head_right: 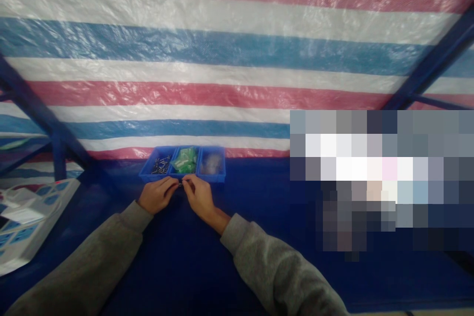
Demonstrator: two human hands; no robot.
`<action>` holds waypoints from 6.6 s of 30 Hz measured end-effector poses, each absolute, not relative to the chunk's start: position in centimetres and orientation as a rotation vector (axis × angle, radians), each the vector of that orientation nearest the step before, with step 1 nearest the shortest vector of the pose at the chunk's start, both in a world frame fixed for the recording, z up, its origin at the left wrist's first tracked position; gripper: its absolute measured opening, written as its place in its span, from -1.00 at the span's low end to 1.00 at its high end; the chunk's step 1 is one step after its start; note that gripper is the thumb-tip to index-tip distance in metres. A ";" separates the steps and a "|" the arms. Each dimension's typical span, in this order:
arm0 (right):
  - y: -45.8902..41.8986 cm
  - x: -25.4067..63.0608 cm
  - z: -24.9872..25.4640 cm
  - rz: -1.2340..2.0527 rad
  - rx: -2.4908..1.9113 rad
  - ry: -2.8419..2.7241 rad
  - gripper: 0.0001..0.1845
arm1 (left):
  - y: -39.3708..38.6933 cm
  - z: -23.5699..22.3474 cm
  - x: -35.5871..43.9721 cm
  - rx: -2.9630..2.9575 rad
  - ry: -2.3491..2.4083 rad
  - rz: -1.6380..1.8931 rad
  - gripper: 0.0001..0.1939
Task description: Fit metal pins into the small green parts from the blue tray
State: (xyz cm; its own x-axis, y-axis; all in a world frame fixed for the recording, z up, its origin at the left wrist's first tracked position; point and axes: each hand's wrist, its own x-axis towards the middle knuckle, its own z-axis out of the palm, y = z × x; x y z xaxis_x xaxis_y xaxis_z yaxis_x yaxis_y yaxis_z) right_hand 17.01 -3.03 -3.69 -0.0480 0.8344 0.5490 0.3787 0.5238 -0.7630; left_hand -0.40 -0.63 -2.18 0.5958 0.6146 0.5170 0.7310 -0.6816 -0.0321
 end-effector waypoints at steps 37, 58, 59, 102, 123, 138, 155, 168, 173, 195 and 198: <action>-3.3 17.2 -3.3 0.532 -1.027 -1.681 -0.62 | -0.9 -1.6 -0.5 -2.610 -1.087 -1.085 -0.82; -3.7 17.0 -3.3 0.618 -0.981 -1.634 -0.78 | -1.1 -1.2 -0.5 -2.617 -1.181 -1.128 -0.66; -3.7 17.0 -3.3 0.616 -0.978 -1.634 -0.79 | -1.1 -1.2 -0.5 -2.618 -1.186 -1.132 -0.66; -3.6 17.1 -3.2 0.552 -0.964 -1.614 -0.69 | -1.1 -1.7 -0.5 -2.624 -1.096 -1.376 -0.85; -3.3 17.0 -3.7 0.564 -0.983 -1.599 -0.77 | -1.3 -1.3 -0.4 -2.583 -1.059 -1.351 -0.84; -3.0 17.1 -3.8 0.576 -1.011 -1.614 -0.75 | -1.5 -1.6 -0.2 -2.551 -1.222 -1.609 -0.89; -3.3 17.2 -3.6 0.614 -1.007 -1.593 -0.71 | -1.3 -2.0 -0.3 -2.515 -1.318 -1.422 -0.82; -3.4 17.2 -3.4 0.591 -0.997 -1.590 -0.68 | -0.7 -2.0 -0.1 -2.610 -1.124 -1.289 -0.75; -3.4 17.3 -3.4 0.568 -1.009 -1.578 -0.68 | -0.6 -2.1 -0.1 -2.570 -1.081 -1.404 -0.83; -3.4 17.2 -3.5 0.583 -0.985 -1.632 -0.70 | -0.8 -2.0 -0.2 -2.570 -1.234 -1.437 -0.80; -3.4 17.1 -3.5 0.586 -0.976 -1.641 -0.73 | -0.8 -2.1 -0.2 -2.579 -1.239 -1.434 -0.80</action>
